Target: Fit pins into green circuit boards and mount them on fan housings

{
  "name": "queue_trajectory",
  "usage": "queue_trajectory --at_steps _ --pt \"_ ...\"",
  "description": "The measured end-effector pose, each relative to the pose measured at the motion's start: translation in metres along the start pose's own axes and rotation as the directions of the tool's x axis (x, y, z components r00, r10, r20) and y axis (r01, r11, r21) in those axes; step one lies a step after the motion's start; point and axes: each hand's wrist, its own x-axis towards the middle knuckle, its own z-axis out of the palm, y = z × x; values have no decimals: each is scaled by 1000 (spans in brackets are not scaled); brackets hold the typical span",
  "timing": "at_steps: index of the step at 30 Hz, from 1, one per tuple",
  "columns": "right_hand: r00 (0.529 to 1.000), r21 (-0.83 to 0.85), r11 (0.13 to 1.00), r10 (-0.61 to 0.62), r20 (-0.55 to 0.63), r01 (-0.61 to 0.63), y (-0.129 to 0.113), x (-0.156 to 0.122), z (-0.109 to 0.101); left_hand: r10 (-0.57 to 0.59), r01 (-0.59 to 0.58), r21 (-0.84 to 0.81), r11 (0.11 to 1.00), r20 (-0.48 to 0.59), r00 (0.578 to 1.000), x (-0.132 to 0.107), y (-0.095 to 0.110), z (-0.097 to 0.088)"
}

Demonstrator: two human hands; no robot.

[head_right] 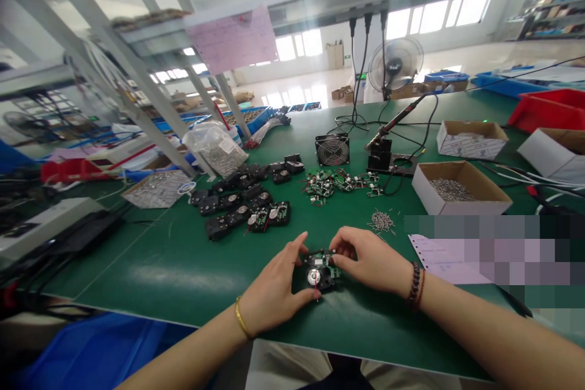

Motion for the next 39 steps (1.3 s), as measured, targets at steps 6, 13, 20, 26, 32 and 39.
queue_trajectory --at_steps 6,13,20,26,32,39 --pt "998 -97 995 -40 -44 36 -1 2 14 81 -90 -135 987 -66 995 -1 -3 14" --pt "996 -227 971 -85 -21 78 -6 -7 17 115 -124 -88 988 -98 988 0 -2 12" --pt "999 -145 989 0 -41 -6 -7 -4 16 160 -164 -45 985 -84 984 3 -3 8" --pt "989 -303 944 -148 -30 132 -5 -5 25 196 -198 -26 980 -86 977 4 -2 6" --pt "991 -338 932 -132 25 133 3 -3 20 297 -297 6 955 -22 954 5 0 0" --pt "998 -187 981 -50 30 54 22 8 18 329 -323 174 930 -11 944 8 -3 -3"
